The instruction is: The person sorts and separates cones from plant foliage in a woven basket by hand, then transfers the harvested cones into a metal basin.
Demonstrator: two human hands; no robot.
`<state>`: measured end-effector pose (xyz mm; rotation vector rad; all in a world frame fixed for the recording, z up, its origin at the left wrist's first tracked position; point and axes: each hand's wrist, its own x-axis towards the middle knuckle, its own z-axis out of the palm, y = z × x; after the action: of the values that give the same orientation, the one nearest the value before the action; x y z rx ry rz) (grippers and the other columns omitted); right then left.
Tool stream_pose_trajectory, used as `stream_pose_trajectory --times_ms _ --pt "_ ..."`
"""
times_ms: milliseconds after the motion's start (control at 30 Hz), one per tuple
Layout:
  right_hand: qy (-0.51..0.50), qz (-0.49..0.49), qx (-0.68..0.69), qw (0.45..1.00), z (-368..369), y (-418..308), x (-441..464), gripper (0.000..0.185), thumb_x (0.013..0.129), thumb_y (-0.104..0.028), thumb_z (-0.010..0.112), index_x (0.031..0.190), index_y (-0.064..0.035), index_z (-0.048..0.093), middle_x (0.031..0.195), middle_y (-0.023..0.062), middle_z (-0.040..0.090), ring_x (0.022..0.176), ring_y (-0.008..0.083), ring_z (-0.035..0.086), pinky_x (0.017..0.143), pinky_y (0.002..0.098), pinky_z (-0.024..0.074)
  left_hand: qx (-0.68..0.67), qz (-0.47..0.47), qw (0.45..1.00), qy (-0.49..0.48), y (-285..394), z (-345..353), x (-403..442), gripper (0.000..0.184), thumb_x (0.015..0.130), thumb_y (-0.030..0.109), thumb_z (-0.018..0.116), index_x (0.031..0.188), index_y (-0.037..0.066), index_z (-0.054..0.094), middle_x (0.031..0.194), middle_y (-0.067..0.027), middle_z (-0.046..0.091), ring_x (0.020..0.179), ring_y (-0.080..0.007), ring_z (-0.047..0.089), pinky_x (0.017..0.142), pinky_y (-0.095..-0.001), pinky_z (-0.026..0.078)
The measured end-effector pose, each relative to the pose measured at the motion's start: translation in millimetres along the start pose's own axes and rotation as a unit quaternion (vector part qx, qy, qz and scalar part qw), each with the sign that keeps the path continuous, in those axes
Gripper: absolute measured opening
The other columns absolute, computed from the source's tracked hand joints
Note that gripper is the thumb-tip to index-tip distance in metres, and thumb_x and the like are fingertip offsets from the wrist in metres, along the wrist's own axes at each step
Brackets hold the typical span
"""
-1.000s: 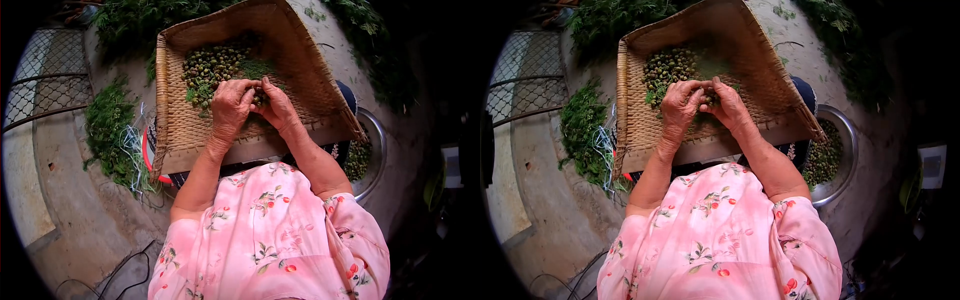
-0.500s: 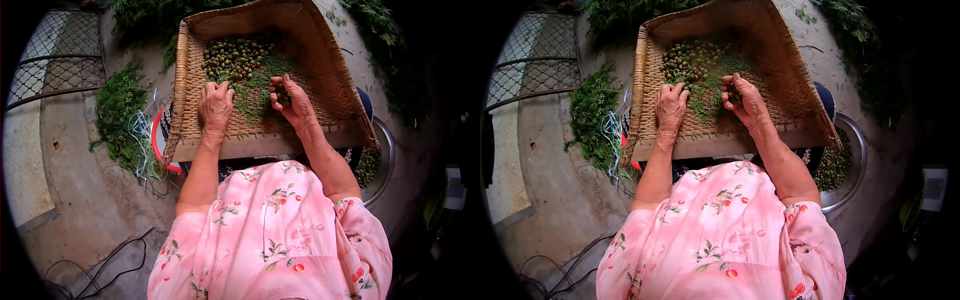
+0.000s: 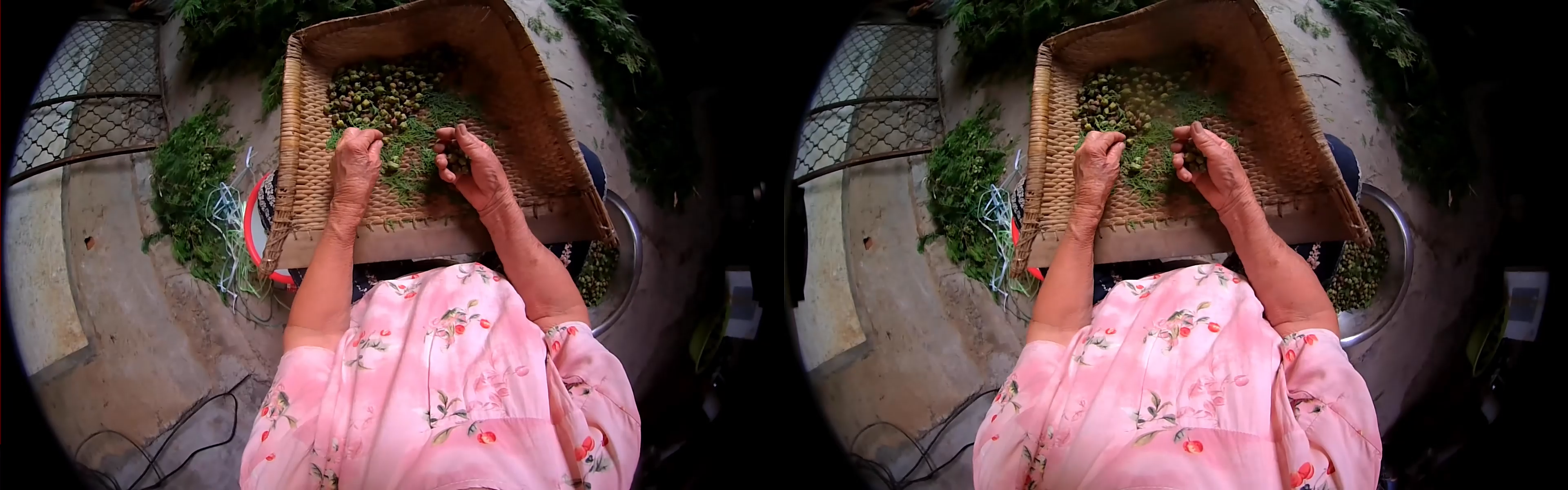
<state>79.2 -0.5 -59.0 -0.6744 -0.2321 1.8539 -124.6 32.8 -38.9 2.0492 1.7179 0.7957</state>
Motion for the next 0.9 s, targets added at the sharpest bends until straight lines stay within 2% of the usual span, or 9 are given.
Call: stream_pose_trajectory --times_ms 100,233,367,433,467,533,667,733,900 --pt "-0.006 -0.003 -0.001 1.000 -2 1 0 0.032 0.093 -0.033 0.053 0.100 -0.0025 0.059 0.083 0.0067 0.058 0.066 0.0123 0.058 0.050 0.0250 0.0458 0.166 0.050 0.985 -0.004 0 13 5 0.017 0.077 0.019 0.065 0.088 0.005 0.067 0.088 -0.0140 0.059 0.085 -0.0327 0.058 0.076 -0.0415 0.046" --pt "-0.005 -0.002 -0.002 1.000 -3 1 1 0.032 0.093 -0.033 0.053 0.100 -0.0024 0.059 0.083 0.0064 0.058 0.066 0.0123 0.058 0.050 0.0248 0.0456 0.177 0.049 0.983 -0.013 -1 15 9 0.016 0.078 0.018 0.064 0.087 0.006 0.067 0.087 -0.0137 0.059 0.084 -0.0320 0.058 0.075 -0.0415 0.046" --pt "-0.004 -0.004 -0.005 1.000 -1 0 0 0.031 0.093 -0.032 0.052 0.101 -0.0024 0.058 0.082 0.0059 0.058 0.066 0.0121 0.058 0.050 0.0248 0.0451 -0.074 -0.055 0.995 0.029 -7 2 10 0.014 0.083 0.017 0.061 0.085 0.005 0.067 0.086 -0.0080 0.063 0.070 -0.0202 0.061 0.061 -0.0314 0.048" --pt "0.000 -0.002 -0.009 1.000 0 0 -1 0.031 0.093 -0.032 0.052 0.101 -0.0024 0.058 0.082 0.0057 0.058 0.065 0.0120 0.058 0.050 0.0248 0.0449 -0.410 -0.244 0.879 0.010 -1 -19 8 0.014 0.087 0.013 0.057 0.093 0.003 0.065 0.088 -0.0059 0.066 0.065 -0.0125 0.061 0.055 -0.0224 0.048" --pt "-0.003 -0.001 -0.009 1.000 1 -1 -1 0.031 0.093 -0.032 0.053 0.100 -0.0024 0.059 0.082 0.0054 0.058 0.065 0.0118 0.057 0.050 0.0249 0.0448 -0.559 -0.271 0.784 0.000 -8 -27 7 0.017 0.087 0.009 0.055 0.100 0.001 0.060 0.087 -0.0073 0.065 0.071 -0.0138 0.063 0.056 -0.0219 0.049" --pt "-0.007 0.001 -0.009 1.000 2 -1 -1 0.030 0.093 -0.031 0.053 0.100 -0.0024 0.059 0.082 0.0052 0.058 0.065 0.0116 0.057 0.050 0.0250 0.0447 -0.656 -0.288 0.698 0.005 -6 -38 5 0.019 0.086 0.006 0.055 0.103 -0.001 0.057 0.088 -0.0093 0.065 0.075 -0.0158 0.063 0.057 -0.0231 0.050" --pt "-0.003 -0.001 -0.009 1.000 3 -1 -2 0.028 0.093 -0.029 0.054 0.100 -0.0023 0.059 0.082 0.0051 0.058 0.066 0.0114 0.057 0.050 0.0247 0.0445 -0.583 -0.260 0.769 -0.044 -37 -28 -3 0.017 0.083 0.007 0.060 0.099 -0.001 0.060 0.085 -0.0064 0.063 0.075 -0.0153 0.061 0.063 -0.0251 0.050" --pt "-0.002 0.000 -0.008 1.000 2 -1 -2 0.028 0.093 -0.029 0.054 0.100 -0.0022 0.059 0.082 0.0051 0.059 0.066 0.0114 0.057 0.050 0.0247 0.0445 -0.210 -0.112 0.969 -0.063 -20 -19 -9 0.016 0.080 0.010 0.064 0.093 0.000 0.063 0.082 -0.0039 0.059 0.066 -0.0134 0.057 0.062 -0.0262 0.048" --pt "0.006 -0.003 -0.011 1.000 3 -1 -2 0.028 0.093 -0.029 0.054 0.100 -0.0020 0.059 0.082 0.0053 0.059 0.066 0.0115 0.058 0.049 0.0244 0.0445 0.001 -0.076 0.995 -0.067 -9 -9 -14 0.025 0.073 0.018 0.068 0.091 0.001 0.064 0.078 -0.0083 0.052 0.066 -0.0200 0.054 0.065 -0.0319 0.046"
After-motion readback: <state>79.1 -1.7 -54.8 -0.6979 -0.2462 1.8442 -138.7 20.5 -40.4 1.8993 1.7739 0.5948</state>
